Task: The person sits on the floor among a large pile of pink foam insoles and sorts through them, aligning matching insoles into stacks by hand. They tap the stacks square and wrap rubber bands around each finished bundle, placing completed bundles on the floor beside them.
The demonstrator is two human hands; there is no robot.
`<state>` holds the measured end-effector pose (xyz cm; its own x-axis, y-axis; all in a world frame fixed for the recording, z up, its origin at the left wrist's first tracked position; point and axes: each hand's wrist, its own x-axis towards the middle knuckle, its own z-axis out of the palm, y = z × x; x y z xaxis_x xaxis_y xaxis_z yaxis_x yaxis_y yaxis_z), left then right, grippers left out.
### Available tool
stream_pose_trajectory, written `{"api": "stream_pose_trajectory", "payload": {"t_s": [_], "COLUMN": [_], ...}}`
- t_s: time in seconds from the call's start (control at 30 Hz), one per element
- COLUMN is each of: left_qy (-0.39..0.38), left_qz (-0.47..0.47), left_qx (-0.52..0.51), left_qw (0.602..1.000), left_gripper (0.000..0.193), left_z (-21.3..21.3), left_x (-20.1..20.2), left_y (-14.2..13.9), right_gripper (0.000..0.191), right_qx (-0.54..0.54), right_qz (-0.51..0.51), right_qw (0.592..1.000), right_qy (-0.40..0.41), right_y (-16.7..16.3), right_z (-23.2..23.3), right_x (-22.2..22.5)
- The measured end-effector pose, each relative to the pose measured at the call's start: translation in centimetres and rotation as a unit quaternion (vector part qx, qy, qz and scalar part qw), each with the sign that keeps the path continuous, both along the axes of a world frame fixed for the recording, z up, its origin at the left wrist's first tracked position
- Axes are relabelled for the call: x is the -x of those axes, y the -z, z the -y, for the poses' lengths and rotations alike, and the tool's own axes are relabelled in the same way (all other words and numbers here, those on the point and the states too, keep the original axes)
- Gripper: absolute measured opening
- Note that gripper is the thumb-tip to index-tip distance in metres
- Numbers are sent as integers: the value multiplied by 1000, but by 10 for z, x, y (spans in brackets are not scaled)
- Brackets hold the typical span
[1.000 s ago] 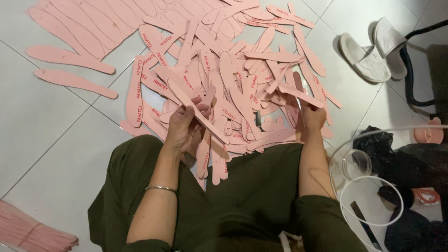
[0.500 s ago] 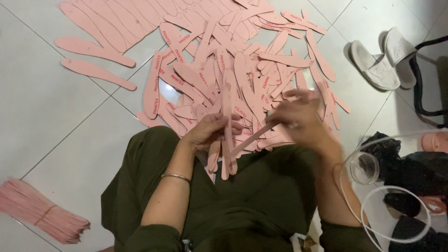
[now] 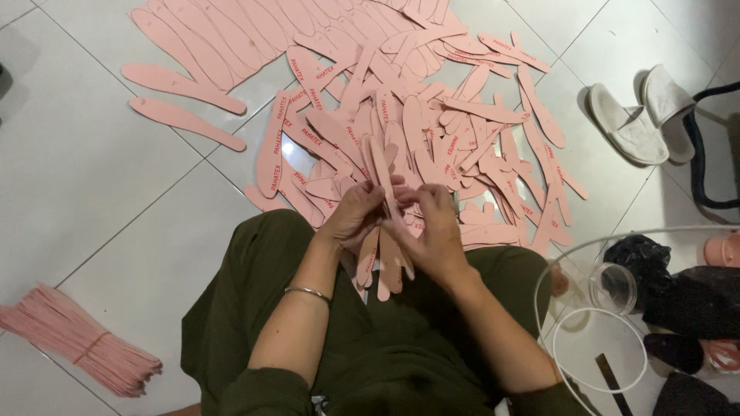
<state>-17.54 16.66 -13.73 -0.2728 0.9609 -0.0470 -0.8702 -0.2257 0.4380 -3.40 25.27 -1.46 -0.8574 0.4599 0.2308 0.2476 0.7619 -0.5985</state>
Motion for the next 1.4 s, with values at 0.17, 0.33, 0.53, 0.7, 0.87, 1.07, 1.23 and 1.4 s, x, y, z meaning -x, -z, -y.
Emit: {"api": "stream_pose_trajectory", "payload": {"t_s": [0.17, 0.33, 0.53, 0.7, 0.87, 1.07, 1.23, 1.4], "left_qy": [-46, -40, -88, -93, -139, -131, -151, -125], "left_qz": [-4, -50, -105, -97, -70, -39, -5, 21], "left_qx": [15, 37, 46, 46, 92, 156, 140, 172], "left_qw": [999, 997, 990, 990, 984, 978, 978, 977], "left_gripper": [56, 58, 71, 69, 60, 52, 52, 59], "left_z": [-1, 0, 0, -5, -6, 0, 2, 1], "left_x": [1, 3, 2, -3, -7, -2, 4, 5], "left_y": [0, 2, 4, 12, 23, 19, 12, 12], "right_gripper": [44, 51, 45, 44, 44, 32, 52, 64], "right_qx": [157, 267, 175, 223, 207, 157, -64, -100], "right_qz": [-7, 113, 22, 44, 91, 59, 74, 207], "right_qw": [987, 956, 984, 973, 971, 975, 938, 897], "right_qy": [-27, 50, 9, 43, -74, 144, 332, 377], "right_y": [12, 28, 42, 48, 72, 110, 120, 136], "right_z": [5, -3, -5, -4, -32, -168, -282, -296], "right_x": [-4, -4, -7, -1, 1, 0, -51, -91]}}
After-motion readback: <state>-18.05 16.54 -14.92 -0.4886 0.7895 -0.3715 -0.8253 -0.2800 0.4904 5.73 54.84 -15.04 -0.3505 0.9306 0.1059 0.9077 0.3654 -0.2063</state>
